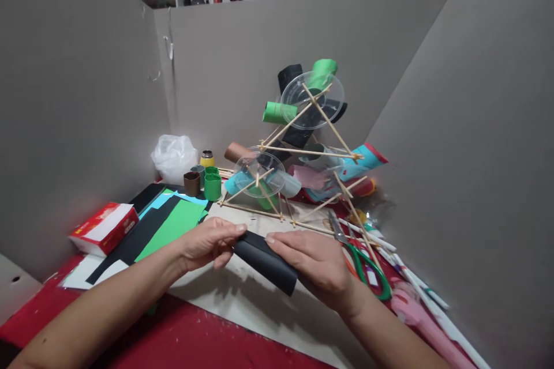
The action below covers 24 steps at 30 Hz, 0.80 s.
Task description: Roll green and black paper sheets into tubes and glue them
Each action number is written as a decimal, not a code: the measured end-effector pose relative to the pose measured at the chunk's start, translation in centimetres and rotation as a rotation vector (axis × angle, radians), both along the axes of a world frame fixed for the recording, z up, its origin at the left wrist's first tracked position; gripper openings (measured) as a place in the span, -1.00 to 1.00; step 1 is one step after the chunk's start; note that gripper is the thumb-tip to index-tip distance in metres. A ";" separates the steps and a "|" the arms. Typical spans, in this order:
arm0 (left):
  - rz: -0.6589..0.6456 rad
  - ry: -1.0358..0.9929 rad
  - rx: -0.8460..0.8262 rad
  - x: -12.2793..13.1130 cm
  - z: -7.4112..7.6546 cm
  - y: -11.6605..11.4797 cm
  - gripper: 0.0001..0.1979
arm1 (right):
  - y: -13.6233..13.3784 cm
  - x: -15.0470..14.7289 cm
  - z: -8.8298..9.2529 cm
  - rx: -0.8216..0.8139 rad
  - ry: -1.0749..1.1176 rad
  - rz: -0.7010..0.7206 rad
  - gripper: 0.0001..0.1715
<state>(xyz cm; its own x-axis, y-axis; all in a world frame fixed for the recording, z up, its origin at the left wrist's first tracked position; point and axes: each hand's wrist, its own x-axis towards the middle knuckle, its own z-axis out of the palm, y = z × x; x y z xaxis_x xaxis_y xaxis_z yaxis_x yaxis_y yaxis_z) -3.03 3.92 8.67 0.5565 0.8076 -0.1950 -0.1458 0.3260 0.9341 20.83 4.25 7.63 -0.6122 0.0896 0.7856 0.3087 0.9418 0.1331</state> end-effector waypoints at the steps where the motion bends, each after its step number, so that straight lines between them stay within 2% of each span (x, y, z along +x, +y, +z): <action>1: -0.025 0.032 0.002 0.0 0.0 0.0 -0.55 | 0.0 0.0 -0.1 0.009 -0.013 0.000 -0.66; 4: -0.045 0.087 0.021 -0.1 -0.1 0.0 -0.56 | 0.2 0.0 -0.1 -0.006 -0.021 -0.017 -0.63; 7: 0.049 0.076 0.109 0.0 -0.2 0.0 -0.56 | 0.4 -0.2 -0.1 -0.094 0.063 -0.095 -0.53; 10: 0.224 0.119 0.314 0.0 -0.1 -0.2 -0.58 | 0.5 -0.2 0.1 -0.248 0.322 -0.208 -0.56; 13: 0.386 0.210 0.524 0.1 0.2 -0.5 -0.59 | 0.3 -0.3 0.3 -0.529 0.648 -0.293 -0.72; 16: 0.472 0.300 0.678 0.2 0.1 -1.0 -0.55 | -0.2 -0.7 0.7 -0.907 0.743 -0.226 -0.74; 19: 0.492 0.376 0.791 0.3 -0.2 -1.4 -0.55 | -0.7 -1.4 1.1 -1.219 0.681 -0.077 -0.64; 21: 0.478 0.419 0.856 0.5 -0.6 -1.7 -0.55 | -1.1 -2.0 1.2 -1.368 0.623 0.001 -0.62; 24: 0.453 0.455 0.929 0.8 -1.3 -2.0 -0.56 | -1.4 -2.4 1.0 -1.503 0.578 0.061 -0.63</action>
